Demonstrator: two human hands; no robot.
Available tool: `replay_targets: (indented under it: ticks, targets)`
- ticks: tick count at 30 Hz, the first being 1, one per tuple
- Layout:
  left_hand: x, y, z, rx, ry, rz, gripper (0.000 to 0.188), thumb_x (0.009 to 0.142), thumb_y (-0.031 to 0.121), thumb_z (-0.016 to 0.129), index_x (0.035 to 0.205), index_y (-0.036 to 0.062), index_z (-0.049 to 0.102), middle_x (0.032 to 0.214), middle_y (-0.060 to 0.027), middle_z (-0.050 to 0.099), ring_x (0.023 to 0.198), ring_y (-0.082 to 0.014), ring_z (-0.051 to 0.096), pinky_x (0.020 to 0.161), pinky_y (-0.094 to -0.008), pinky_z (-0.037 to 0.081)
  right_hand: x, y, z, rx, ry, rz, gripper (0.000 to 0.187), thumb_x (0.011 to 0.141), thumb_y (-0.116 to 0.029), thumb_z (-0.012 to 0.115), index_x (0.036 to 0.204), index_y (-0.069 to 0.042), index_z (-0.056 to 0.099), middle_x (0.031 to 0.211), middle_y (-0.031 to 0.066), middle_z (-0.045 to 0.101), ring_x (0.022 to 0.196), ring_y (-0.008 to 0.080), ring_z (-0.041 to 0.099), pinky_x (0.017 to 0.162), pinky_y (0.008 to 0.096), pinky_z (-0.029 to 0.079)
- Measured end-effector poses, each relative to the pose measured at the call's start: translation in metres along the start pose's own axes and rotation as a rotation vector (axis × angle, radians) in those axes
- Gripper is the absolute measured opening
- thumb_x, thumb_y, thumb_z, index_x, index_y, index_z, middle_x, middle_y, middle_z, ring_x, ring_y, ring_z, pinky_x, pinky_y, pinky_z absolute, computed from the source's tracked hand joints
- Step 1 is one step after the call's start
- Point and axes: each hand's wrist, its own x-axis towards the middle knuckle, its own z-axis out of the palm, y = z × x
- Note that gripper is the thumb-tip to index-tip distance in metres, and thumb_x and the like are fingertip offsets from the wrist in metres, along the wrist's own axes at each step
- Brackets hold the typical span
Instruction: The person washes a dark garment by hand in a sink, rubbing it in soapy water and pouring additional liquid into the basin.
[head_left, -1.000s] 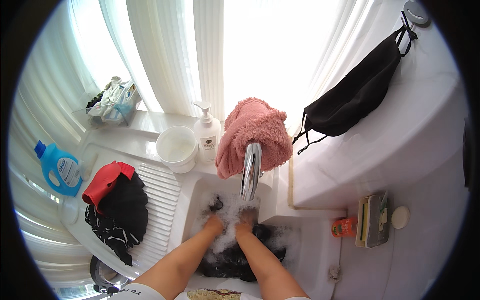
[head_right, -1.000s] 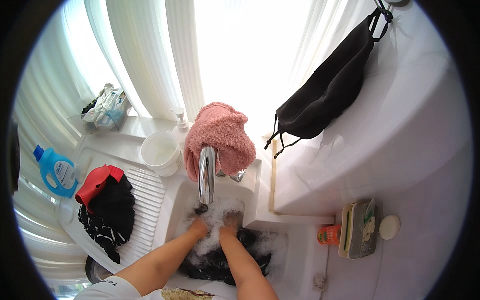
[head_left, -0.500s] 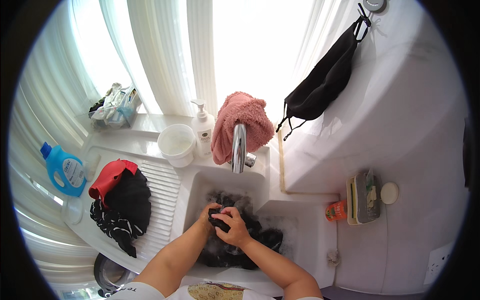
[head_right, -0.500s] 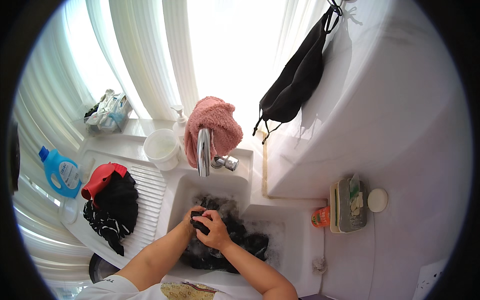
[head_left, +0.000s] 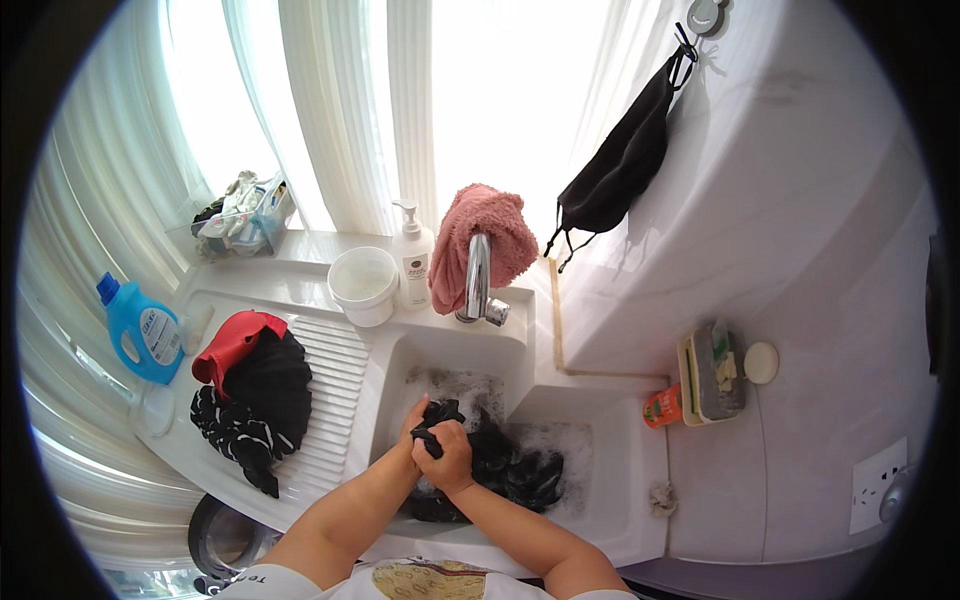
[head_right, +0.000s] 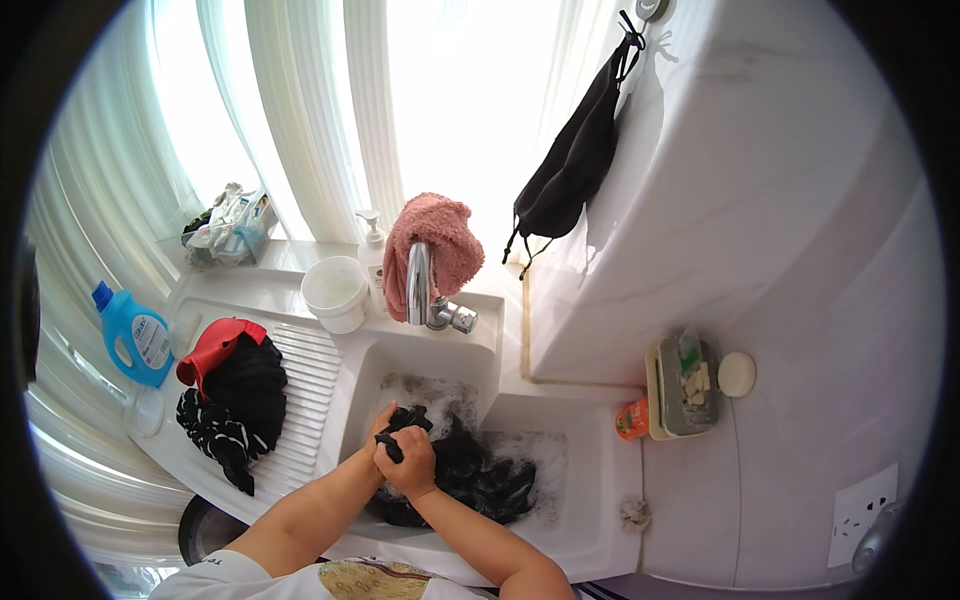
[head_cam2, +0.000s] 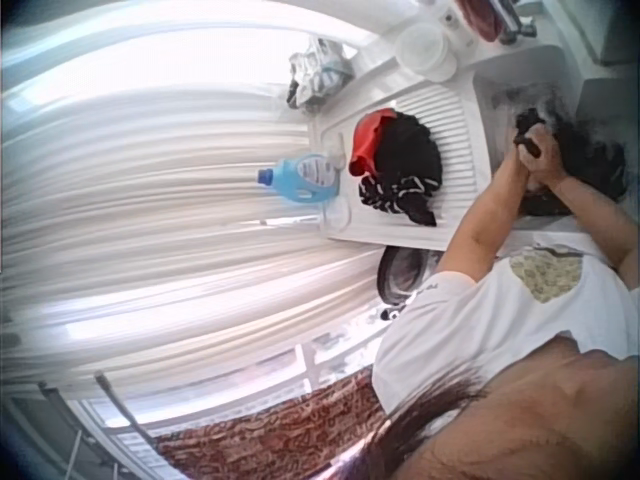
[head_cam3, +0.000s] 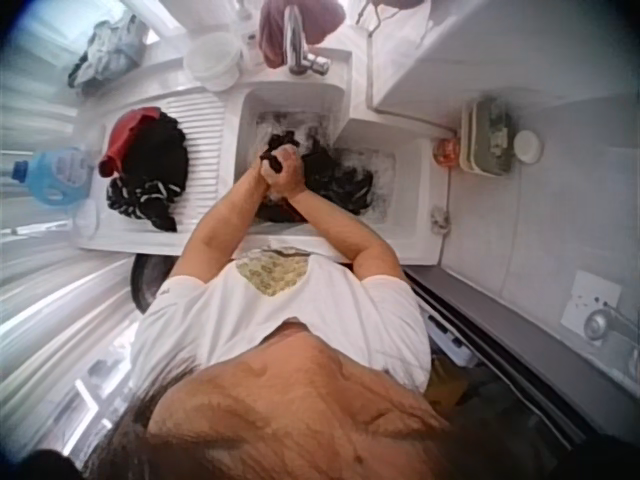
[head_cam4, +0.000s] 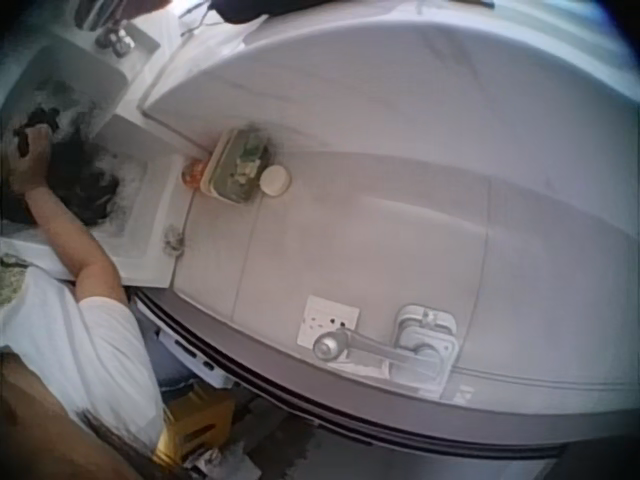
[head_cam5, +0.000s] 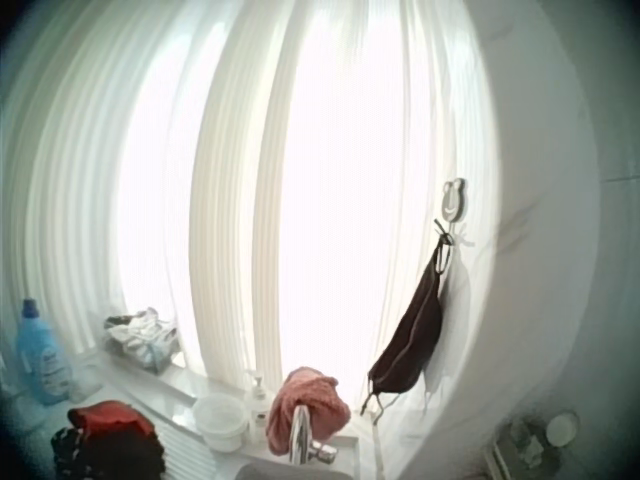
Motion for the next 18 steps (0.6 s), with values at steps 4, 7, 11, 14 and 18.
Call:
replay_targets:
  ticks: [4, 7, 11, 14, 18]
  targets:
    - [-0.014, -0.012, 0.018, 0.189, 0.147, 0.003, 0.018, 0.079, 0.027, 0.053, 0.081, 0.0092, 0.057, 0.077, -0.0082, 0.060, 0.069, -0.0238, 0.060, 0.064, -0.0380, 0.051, 0.020, 0.081, -0.001, -0.224, 0.150, 0.304, 0.022, 0.074, -0.021, 0.064, 0.084, -0.002, 0.060, 0.088, 0.0173, 0.057, 0.082, 0.0375, 0.056, 0.072, 0.0435, 0.046]
    - [-0.015, -0.004, 0.018, 0.019, 0.133, 0.017, 0.019, 0.081, 0.027, 0.052, 0.081, 0.0094, 0.057, 0.078, -0.0083, 0.061, 0.069, -0.0243, 0.060, 0.064, -0.0386, 0.051, 0.009, 0.057, 0.011, -0.200, 0.123, 0.094, 0.023, 0.073, -0.021, 0.065, 0.087, -0.003, 0.059, 0.088, 0.0147, 0.057, 0.086, 0.0353, 0.054, 0.075, 0.0435, 0.046]
    - [0.015, -0.015, -0.003, 0.040, 0.215, 0.091, 0.026, 0.083, 0.032, 0.055, 0.089, 0.0061, 0.058, 0.084, -0.0108, 0.062, 0.076, -0.0239, 0.061, 0.068, -0.0353, 0.051, 0.014, 0.071, 0.016, -0.166, 0.005, 0.001, 0.017, 0.075, -0.020, 0.064, 0.082, -0.005, 0.061, 0.083, 0.0131, 0.056, 0.084, 0.0340, 0.054, 0.074, 0.0431, 0.046]
    - [0.010, -0.004, 0.028, 0.169, 0.119, 0.220, 0.025, 0.082, 0.027, 0.058, 0.091, 0.0045, 0.060, 0.088, -0.0117, 0.062, 0.081, -0.0233, 0.061, 0.072, -0.0360, 0.049, 0.043, 0.142, -0.001, -0.423, -0.017, 0.166, 0.019, 0.080, -0.020, 0.064, 0.091, -0.005, 0.061, 0.088, 0.0147, 0.057, 0.086, 0.0380, 0.053, 0.079, 0.0439, 0.044]
    - [0.066, 0.026, -0.005, 1.218, 0.477, 0.877, 0.037, 0.082, 0.028, 0.063, 0.097, -0.0053, 0.059, 0.096, -0.0211, 0.061, 0.090, -0.0388, 0.058, 0.081, -0.0444, 0.046, 0.059, 0.122, -0.003, -0.604, -0.147, 0.062, 0.046, 0.084, -0.035, 0.060, 0.123, -0.013, 0.049, 0.120, 0.0149, 0.046, 0.110, 0.0372, 0.042, 0.090, 0.0526, 0.036]
